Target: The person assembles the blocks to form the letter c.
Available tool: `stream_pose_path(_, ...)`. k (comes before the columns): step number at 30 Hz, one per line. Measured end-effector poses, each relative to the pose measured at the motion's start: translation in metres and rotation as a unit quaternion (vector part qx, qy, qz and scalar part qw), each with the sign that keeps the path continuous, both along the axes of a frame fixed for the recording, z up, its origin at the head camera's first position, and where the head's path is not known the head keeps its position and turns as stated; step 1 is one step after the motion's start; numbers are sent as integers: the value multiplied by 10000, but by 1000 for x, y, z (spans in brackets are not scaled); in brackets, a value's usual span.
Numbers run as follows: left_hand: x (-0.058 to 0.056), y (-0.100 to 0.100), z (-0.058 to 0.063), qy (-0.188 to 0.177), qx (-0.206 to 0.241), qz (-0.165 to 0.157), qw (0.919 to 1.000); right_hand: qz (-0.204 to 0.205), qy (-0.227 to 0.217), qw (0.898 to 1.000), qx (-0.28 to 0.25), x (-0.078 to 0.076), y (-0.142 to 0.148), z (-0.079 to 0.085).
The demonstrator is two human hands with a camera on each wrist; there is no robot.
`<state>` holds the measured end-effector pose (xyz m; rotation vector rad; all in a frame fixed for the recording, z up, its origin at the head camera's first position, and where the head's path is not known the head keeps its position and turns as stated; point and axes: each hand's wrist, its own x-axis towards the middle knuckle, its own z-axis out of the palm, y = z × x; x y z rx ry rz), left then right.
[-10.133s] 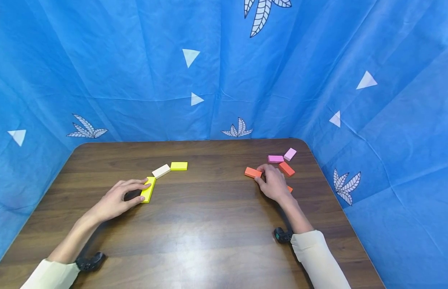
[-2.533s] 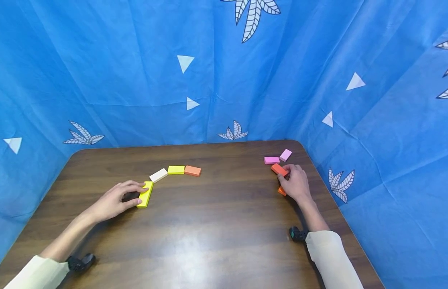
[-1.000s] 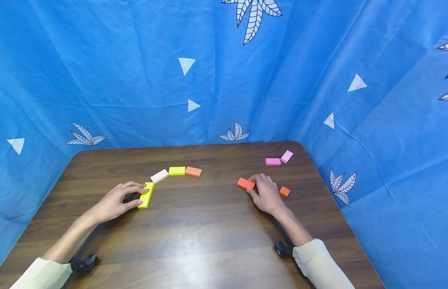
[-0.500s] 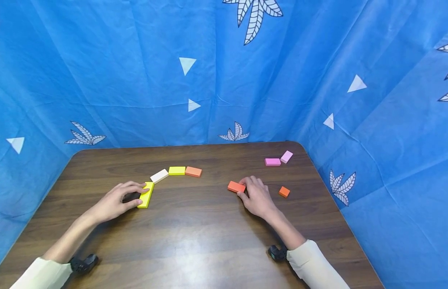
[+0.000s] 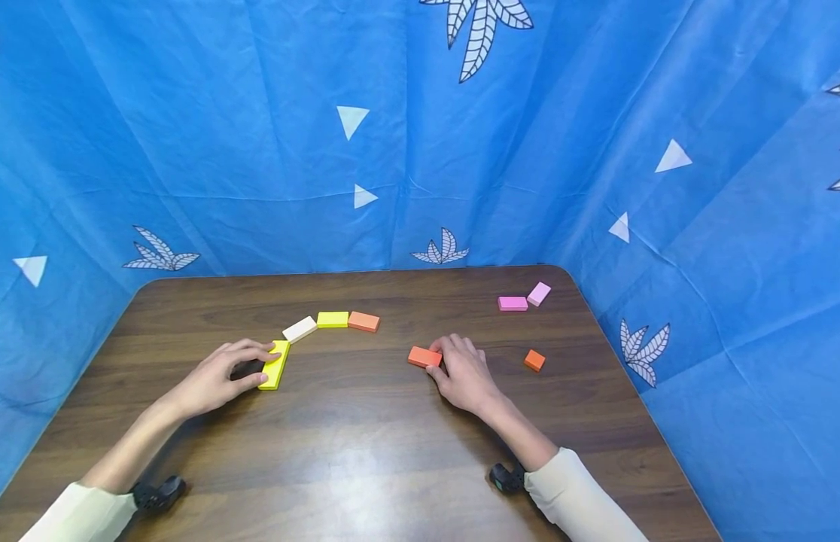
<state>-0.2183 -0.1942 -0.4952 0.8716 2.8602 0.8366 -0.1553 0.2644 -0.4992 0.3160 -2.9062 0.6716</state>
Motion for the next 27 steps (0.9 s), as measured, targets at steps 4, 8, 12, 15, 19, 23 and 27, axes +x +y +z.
stream_pose_path(4,1,1,0,22,43,23,10000,44,-72,10000,-36,2,-9,1)
stream_pose_path(8,1,2,0,76,83,13,9999,140,-187,9997,-31,3,-17,3)
stream_pose_path(12,1,1,-1,58,63,12,10000,161,-230,9995,-113,3,-22,4)
stream_pose_path(15,1,0,-2,38,44,19,10000,158,-221,9995,-127,2,-26,4)
stream_pose_path(19,1,0,-3,36,53,45,10000,232,-269,9993,-106,1,-32,3)
stream_pose_path(23,1,1,-2,43,84,-5,10000,353,-243,9990,-104,2,-40,2)
stream_pose_path(27,1,1,-1,35,97,-26,9999,473,-246,9985,-150,2,-47,3)
